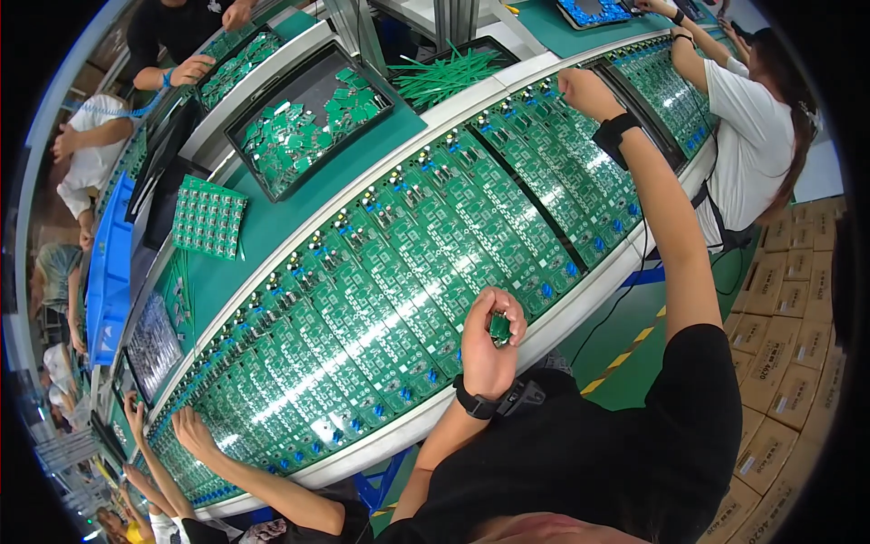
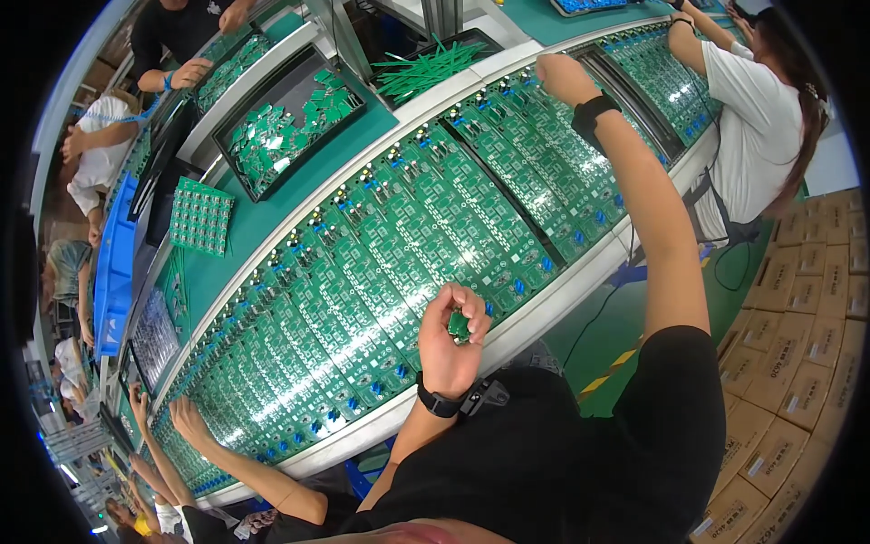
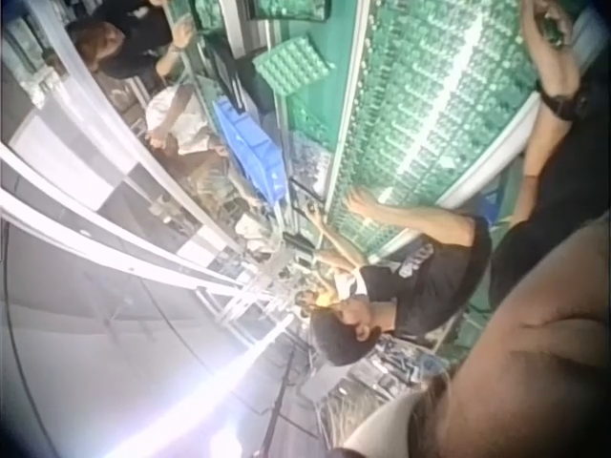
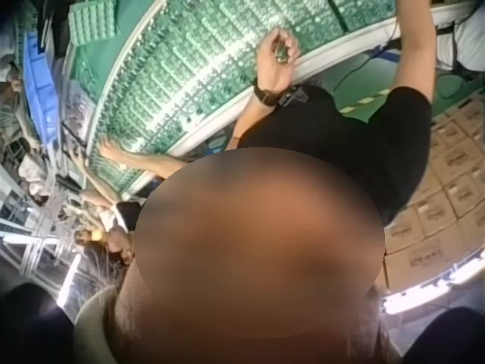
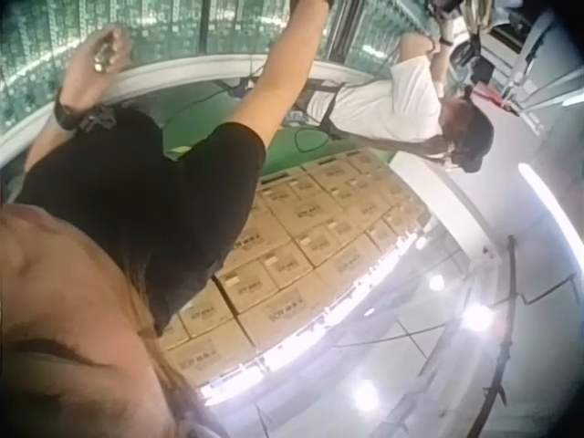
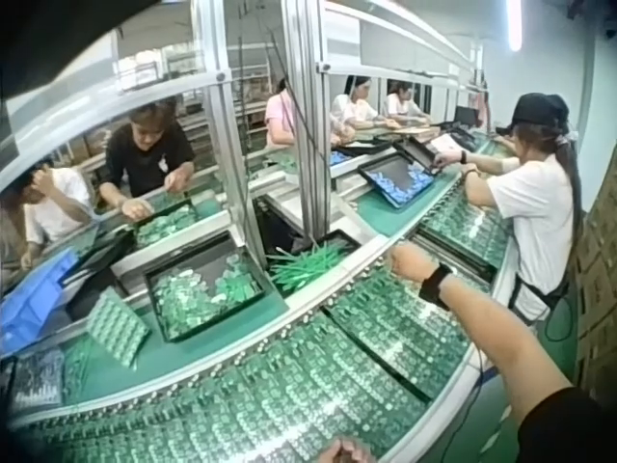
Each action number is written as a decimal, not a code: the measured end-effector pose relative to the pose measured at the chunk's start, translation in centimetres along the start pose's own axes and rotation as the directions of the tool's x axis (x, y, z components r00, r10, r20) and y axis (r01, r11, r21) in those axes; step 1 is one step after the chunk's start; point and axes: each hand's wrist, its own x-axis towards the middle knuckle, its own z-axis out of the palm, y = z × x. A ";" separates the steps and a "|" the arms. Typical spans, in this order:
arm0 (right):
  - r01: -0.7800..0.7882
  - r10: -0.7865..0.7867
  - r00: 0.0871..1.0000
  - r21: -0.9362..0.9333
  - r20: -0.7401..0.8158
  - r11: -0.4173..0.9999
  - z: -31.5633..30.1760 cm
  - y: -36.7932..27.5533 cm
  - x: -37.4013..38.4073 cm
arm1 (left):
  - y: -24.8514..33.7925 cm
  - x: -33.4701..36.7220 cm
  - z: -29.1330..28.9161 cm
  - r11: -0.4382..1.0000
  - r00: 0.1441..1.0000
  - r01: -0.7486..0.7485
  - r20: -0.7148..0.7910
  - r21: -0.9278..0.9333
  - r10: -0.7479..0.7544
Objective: The person picks up a circuit board from a tray, aligns it with a larger panel, and presses it into place. They then pick up a green plastic strip and insert it into the panel.
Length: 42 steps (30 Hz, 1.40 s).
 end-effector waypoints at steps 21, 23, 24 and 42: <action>0.052 -0.081 0.980 -0.156 -0.184 0.986 -2.6 -4.2 -2.4 | 0.1 0.5 0.6 0.996 0.997 -0.077 0.016 -0.053 0.078; 0.115 -0.109 0.969 0.015 -0.222 0.993 -5.2 -10.1 -4.7 | 0.5 0.4 0.9 0.991 0.991 -0.121 -0.069 -0.062 0.117; 0.189 -0.163 0.974 0.165 -0.158 0.968 -6.7 -13.6 -6.1 | 0.7 0.3 0.9 0.988 0.990 -0.140 -0.039 -0.065 0.138; 0.456 -0.600 0.796 0.568 0.083 0.685 -6.1 -23.4 -16.1 | 1.0 0.3 0.5 0.999 0.995 -0.039 -0.089 0.030 0.042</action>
